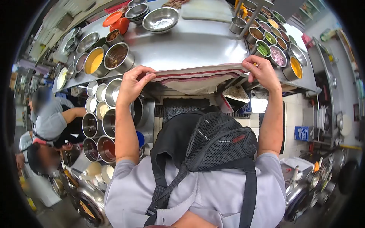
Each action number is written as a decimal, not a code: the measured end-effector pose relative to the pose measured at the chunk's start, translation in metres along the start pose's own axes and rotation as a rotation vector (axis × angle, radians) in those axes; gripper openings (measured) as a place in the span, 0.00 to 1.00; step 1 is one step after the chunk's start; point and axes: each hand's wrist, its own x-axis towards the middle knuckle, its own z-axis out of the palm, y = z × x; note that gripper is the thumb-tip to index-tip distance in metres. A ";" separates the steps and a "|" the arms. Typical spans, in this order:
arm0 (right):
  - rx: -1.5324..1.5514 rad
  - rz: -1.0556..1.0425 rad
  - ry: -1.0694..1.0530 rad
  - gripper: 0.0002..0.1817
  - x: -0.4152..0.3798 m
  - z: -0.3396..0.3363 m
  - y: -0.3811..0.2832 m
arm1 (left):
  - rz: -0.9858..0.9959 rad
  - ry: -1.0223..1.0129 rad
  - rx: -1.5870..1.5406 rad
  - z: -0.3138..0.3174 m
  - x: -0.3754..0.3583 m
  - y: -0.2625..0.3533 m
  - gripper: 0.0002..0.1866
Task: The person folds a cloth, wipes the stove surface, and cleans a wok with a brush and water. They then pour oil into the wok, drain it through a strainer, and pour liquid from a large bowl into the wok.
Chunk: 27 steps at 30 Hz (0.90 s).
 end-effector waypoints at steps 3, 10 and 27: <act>0.111 0.053 0.075 0.10 0.000 0.002 0.008 | 0.011 -0.018 -0.018 0.005 0.025 -0.001 0.07; 0.380 0.090 0.307 0.10 0.101 -0.002 0.084 | -0.184 0.000 -0.305 0.064 0.143 -0.063 0.07; -0.145 0.039 0.407 0.12 0.381 0.047 0.295 | -0.449 0.192 0.193 0.232 0.335 -0.254 0.15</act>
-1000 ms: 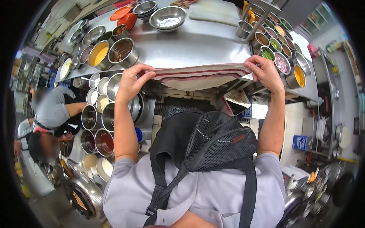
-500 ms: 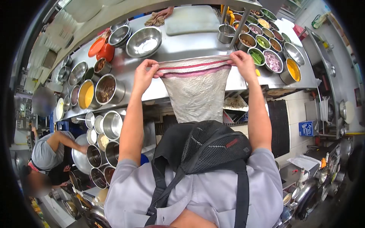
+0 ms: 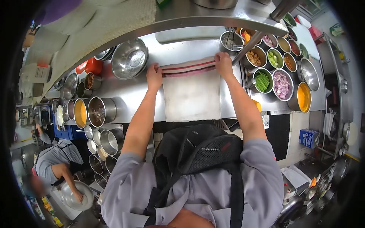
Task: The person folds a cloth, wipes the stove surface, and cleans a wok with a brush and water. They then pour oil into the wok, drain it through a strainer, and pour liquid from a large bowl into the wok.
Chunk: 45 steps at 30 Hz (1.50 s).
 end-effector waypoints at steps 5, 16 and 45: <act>-0.239 -0.180 -0.051 0.35 -0.073 -0.006 -0.056 | 0.377 0.119 0.363 0.019 -0.057 0.009 0.33; -0.361 -0.240 -0.254 0.47 -0.138 -0.004 -0.042 | 0.321 -0.279 0.541 0.014 -0.120 0.007 0.45; 0.140 0.738 -0.103 0.24 -0.325 0.013 0.024 | -0.523 -0.749 -0.136 -0.055 -0.239 -0.136 0.30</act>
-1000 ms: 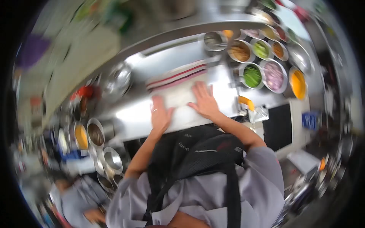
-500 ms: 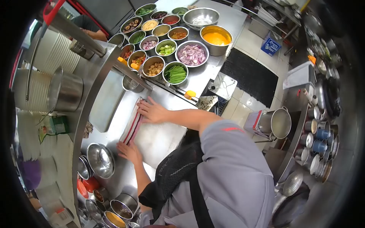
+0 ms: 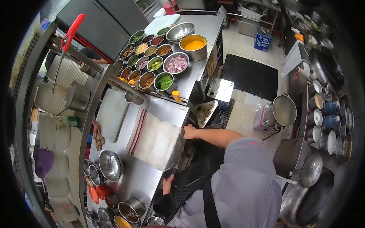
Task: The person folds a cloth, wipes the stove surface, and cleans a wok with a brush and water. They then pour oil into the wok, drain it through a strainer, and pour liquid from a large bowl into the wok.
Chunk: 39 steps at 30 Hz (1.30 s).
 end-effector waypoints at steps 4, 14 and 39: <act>-0.102 0.090 -0.190 0.33 0.012 0.021 0.000 | -0.128 0.017 -0.002 0.039 0.004 0.036 0.36; 0.106 -0.267 -0.072 0.25 -0.038 0.020 0.102 | 0.301 0.004 -0.095 0.079 0.034 -0.064 0.23; 0.650 -0.115 -0.236 0.21 -0.158 -0.081 0.032 | 0.603 0.018 -0.354 0.057 -0.138 -0.068 0.16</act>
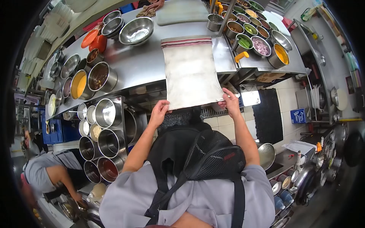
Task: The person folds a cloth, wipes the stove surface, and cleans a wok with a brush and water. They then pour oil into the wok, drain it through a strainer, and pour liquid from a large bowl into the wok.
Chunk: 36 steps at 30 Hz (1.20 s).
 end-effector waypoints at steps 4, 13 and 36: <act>-0.077 0.090 -0.084 0.20 -0.005 -0.009 0.003 | -0.030 -0.020 0.087 -0.002 -0.007 -0.007 0.14; -0.163 0.043 -0.264 0.23 -0.010 -0.006 -0.079 | 0.237 0.107 0.470 -0.011 0.004 0.075 0.16; -0.656 -0.053 -0.218 0.17 0.349 0.038 -0.134 | -0.032 0.472 0.647 -0.045 0.312 0.095 0.14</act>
